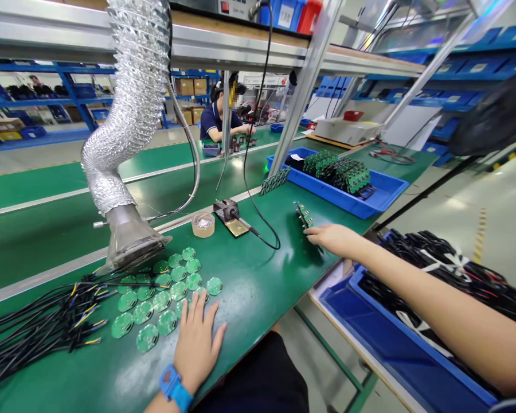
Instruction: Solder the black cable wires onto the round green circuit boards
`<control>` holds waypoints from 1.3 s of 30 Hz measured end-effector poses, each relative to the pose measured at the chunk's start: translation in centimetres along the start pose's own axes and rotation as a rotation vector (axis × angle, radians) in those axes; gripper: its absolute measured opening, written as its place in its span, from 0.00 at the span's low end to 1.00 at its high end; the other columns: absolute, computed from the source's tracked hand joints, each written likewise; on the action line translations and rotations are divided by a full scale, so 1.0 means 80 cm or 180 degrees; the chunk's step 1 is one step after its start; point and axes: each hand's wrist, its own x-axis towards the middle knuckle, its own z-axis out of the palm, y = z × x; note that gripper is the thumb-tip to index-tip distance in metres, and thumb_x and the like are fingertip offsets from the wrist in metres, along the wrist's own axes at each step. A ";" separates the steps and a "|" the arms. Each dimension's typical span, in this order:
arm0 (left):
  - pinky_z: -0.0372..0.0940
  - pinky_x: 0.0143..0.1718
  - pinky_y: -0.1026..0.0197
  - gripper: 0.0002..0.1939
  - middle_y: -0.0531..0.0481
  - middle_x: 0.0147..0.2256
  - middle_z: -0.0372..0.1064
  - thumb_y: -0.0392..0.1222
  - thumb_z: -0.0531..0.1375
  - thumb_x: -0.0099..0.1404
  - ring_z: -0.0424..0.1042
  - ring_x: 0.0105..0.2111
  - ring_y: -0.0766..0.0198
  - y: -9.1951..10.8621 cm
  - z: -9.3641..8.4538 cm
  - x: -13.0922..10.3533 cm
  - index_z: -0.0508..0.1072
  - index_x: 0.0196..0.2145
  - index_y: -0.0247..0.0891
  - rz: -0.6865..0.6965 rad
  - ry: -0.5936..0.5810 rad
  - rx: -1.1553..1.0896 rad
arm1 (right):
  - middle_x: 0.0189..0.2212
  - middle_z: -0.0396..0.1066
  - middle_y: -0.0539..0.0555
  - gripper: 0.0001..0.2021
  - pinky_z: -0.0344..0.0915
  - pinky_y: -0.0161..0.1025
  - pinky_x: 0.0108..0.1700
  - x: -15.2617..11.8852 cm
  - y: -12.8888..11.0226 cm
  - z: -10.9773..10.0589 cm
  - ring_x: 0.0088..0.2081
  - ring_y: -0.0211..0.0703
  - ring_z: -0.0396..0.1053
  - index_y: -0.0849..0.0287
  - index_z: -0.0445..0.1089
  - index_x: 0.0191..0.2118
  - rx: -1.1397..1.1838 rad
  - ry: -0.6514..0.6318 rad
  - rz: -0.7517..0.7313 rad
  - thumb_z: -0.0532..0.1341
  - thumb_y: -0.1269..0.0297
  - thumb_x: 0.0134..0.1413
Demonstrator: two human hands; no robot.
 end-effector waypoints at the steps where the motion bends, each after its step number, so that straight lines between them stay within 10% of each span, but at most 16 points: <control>1: 0.58 0.55 0.40 0.19 0.38 0.58 0.58 0.47 0.54 0.65 0.58 0.58 0.47 0.000 -0.001 -0.001 0.68 0.52 0.40 0.0016 -0.0014 -0.0003 | 0.44 0.71 0.52 0.05 0.65 0.36 0.41 0.005 -0.009 0.007 0.37 0.38 0.70 0.57 0.71 0.30 0.0110 -0.0075 0.0101 0.58 0.69 0.54; 11: 0.57 0.57 0.41 0.19 0.39 0.58 0.58 0.46 0.54 0.65 0.57 0.59 0.48 -0.004 -0.004 -0.003 0.68 0.52 0.41 -0.0001 -0.0115 -0.0175 | 0.42 0.67 0.56 0.19 0.68 0.46 0.43 0.017 -0.032 0.061 0.41 0.42 0.68 0.63 0.65 0.47 0.0856 -0.0194 0.2529 0.56 0.52 0.58; 17: 0.56 0.57 0.41 0.18 0.41 0.58 0.58 0.46 0.54 0.65 0.57 0.59 0.48 -0.005 -0.002 -0.003 0.68 0.52 0.42 -0.0020 -0.0134 -0.0336 | 0.38 0.68 0.58 0.25 0.68 0.43 0.38 0.007 -0.027 0.034 0.36 0.42 0.68 0.64 0.63 0.48 0.1274 0.0581 0.3007 0.56 0.46 0.55; 22: 0.57 0.56 0.39 0.15 0.43 0.57 0.59 0.43 0.53 0.66 0.55 0.60 0.48 -0.006 -0.007 -0.005 0.70 0.49 0.42 -0.0412 -0.0038 -0.1019 | 0.50 0.61 0.68 0.35 0.63 0.50 0.51 -0.022 -0.098 -0.024 0.53 0.56 0.61 0.64 0.53 0.55 0.1240 0.1806 0.2663 0.56 0.42 0.50; 29: 0.62 0.54 0.47 0.25 0.38 0.51 0.64 0.54 0.56 0.62 0.67 0.51 0.54 0.024 -0.061 0.045 0.63 0.51 0.37 -0.1469 -0.0024 -0.4008 | 0.50 0.58 0.62 0.34 0.63 0.56 0.50 -0.032 -0.292 -0.071 0.50 0.58 0.62 0.49 0.54 0.57 0.1313 0.2779 0.0835 0.66 0.52 0.44; 34: 0.68 0.39 0.59 0.27 0.44 0.37 0.70 0.64 0.53 0.60 0.71 0.36 0.61 0.028 -0.081 0.085 0.65 0.39 0.35 -0.2912 0.0633 -0.5118 | 0.50 0.59 0.63 0.42 0.67 0.55 0.43 -0.023 -0.385 -0.074 0.45 0.57 0.65 0.49 0.50 0.61 0.2938 0.2326 0.0717 0.66 0.46 0.42; 39: 0.63 0.30 0.63 0.25 0.53 0.24 0.64 0.65 0.56 0.57 0.65 0.26 0.66 0.014 -0.084 0.069 0.64 0.29 0.36 -0.2990 0.0608 -0.4880 | 0.32 0.69 0.54 0.26 0.67 0.40 0.32 -0.002 -0.397 -0.092 0.29 0.43 0.66 0.54 0.65 0.50 0.5180 0.0718 0.0968 0.57 0.43 0.50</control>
